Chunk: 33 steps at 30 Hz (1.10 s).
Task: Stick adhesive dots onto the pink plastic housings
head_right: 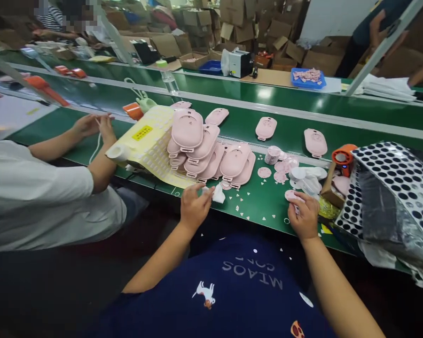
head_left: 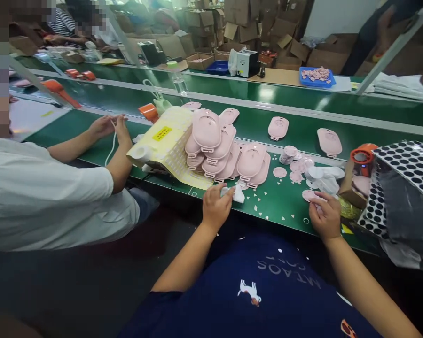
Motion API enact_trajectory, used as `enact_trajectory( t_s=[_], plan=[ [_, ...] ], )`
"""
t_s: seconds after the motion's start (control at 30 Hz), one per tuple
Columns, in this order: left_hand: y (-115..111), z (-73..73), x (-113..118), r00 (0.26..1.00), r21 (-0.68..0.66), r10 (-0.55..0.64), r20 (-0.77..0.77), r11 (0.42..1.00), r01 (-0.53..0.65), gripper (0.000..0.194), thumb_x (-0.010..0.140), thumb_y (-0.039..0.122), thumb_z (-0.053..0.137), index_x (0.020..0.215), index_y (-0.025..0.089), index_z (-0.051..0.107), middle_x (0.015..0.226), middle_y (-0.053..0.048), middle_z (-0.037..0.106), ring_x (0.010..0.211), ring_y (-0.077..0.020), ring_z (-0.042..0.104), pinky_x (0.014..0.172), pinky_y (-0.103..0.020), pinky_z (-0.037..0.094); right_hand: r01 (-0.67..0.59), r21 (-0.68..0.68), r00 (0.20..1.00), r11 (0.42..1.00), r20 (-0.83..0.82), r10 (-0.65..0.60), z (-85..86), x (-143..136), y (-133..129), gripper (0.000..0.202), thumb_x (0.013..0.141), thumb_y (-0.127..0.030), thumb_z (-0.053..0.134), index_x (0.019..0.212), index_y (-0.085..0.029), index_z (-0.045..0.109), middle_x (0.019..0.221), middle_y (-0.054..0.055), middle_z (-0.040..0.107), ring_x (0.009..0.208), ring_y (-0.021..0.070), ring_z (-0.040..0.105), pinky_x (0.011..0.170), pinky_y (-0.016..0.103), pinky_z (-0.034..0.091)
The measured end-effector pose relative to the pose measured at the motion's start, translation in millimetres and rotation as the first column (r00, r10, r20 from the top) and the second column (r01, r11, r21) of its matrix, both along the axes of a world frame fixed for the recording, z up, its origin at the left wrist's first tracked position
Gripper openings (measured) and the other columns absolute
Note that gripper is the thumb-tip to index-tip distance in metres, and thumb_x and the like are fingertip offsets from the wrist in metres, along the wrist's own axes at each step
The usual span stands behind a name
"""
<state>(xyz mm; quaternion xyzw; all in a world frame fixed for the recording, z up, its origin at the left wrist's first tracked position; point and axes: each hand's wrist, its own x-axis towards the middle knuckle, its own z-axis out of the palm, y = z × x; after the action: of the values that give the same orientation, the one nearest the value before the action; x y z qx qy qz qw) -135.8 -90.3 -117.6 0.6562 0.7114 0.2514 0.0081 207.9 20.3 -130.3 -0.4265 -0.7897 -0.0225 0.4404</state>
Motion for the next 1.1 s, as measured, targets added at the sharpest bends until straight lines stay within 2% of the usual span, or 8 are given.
enact_trajectory(
  t_s=[0.17,0.33,0.43,0.57,0.63,0.77,0.9,1.1],
  plan=[
    [15.1,10.6,78.5,0.925,-0.200,-0.381,0.003,0.906,0.374,0.032,0.093,0.009,0.051,0.111,0.018,0.075,0.118,-0.015,0.071,0.105,-0.0254,0.066,0.087,-0.036,0.056,0.087,-0.005,0.996,0.996,-0.006,-0.087,10.0,-3.7,-10.0,0.011,0.086,-0.027,0.060,0.086,-0.024,0.071,0.108,0.008,0.071,0.097,0.0258,0.064,0.097,0.049,0.046],
    [-3.9,20.8,109.2,0.584,-0.166,-0.778,0.233,0.559,0.812,0.034,0.093,0.015,0.056,0.117,0.030,0.074,0.118,0.002,0.076,0.108,-0.0141,0.070,0.093,-0.023,0.054,0.075,-0.038,0.995,0.996,-0.065,-0.077,33.2,1.7,-37.7,0.014,0.090,-0.032,0.060,0.093,-0.024,0.071,0.114,0.010,0.070,0.106,0.0274,0.065,0.104,0.050,0.044],
    [-8.1,24.8,70.5,0.699,-0.040,-0.640,0.319,0.728,0.684,0.039,0.094,0.013,0.046,0.119,0.022,0.073,0.115,-0.005,0.078,0.107,-0.0180,0.072,0.097,-0.031,0.055,-0.153,-0.330,0.988,0.932,-0.042,0.148,31.8,10.4,-71.2,0.026,0.095,-0.040,0.057,0.113,-0.025,0.070,0.128,0.012,0.067,0.122,0.0283,0.060,0.110,0.050,0.042],
    [-11.9,27.4,3.0,0.881,0.154,-0.327,0.341,0.944,0.291,0.032,0.096,0.025,0.047,0.109,0.018,0.075,0.106,-0.009,0.079,0.096,-0.0203,0.074,0.088,-0.032,0.058,-0.359,-0.853,0.796,0.379,-0.068,0.602,-0.2,21.6,-101.7,0.052,0.095,-0.061,0.052,0.134,-0.029,0.064,0.145,0.009,0.061,0.139,0.0276,0.051,0.115,0.048,0.039],
    [-16.2,32.4,-23.9,0.920,0.203,-0.200,0.338,0.970,0.136,0.031,0.096,0.030,0.050,0.106,0.017,0.076,0.101,-0.007,0.080,0.091,-0.0203,0.074,0.084,-0.031,0.058,-0.258,-0.926,0.800,0.278,-0.043,0.598,-19.0,29.3,-95.0,0.059,0.089,-0.069,0.056,0.132,-0.030,0.067,0.139,0.010,0.066,0.134,0.0317,0.057,0.114,0.052,0.040],
    [-26.0,53.0,-60.0,0.966,0.241,-0.133,0.223,0.967,0.078,0.028,0.095,0.034,0.055,0.107,0.020,0.076,0.101,-0.004,0.079,0.092,-0.0209,0.073,0.085,-0.032,0.056,-0.096,-0.974,0.863,0.205,0.021,0.505,-44.6,42.6,-71.2,0.068,0.094,-0.071,0.043,0.136,-0.023,0.067,0.145,0.016,0.062,0.137,0.0372,0.054,0.114,0.052,0.041],
    [-31.3,71.2,-76.4,0.986,0.270,-0.132,0.097,0.957,0.102,0.025,0.097,0.036,0.056,0.109,0.024,0.075,0.098,-0.001,0.078,0.090,-0.0206,0.072,0.084,-0.034,0.056,-0.106,-0.982,0.862,0.158,-0.012,0.507,-61.3,37.6,-98.7,0.069,0.092,-0.072,0.047,0.144,-0.028,0.060,0.151,0.008,0.057,0.141,0.0311,0.050,0.118,0.047,0.039],
    [-19.1,69.3,-51.6,0.966,0.237,-0.233,0.112,0.950,0.202,0.024,0.099,0.032,0.053,0.107,0.024,0.074,0.102,-0.003,0.077,0.097,-0.0210,0.072,0.089,-0.035,0.056,0.105,-0.964,0.983,0.245,0.138,0.121,-80.1,62.5,-121.8,0.042,0.098,-0.047,0.062,0.133,-0.024,0.063,0.146,0.010,0.057,0.132,0.0281,0.055,0.112,0.054,0.044]
  ],
)
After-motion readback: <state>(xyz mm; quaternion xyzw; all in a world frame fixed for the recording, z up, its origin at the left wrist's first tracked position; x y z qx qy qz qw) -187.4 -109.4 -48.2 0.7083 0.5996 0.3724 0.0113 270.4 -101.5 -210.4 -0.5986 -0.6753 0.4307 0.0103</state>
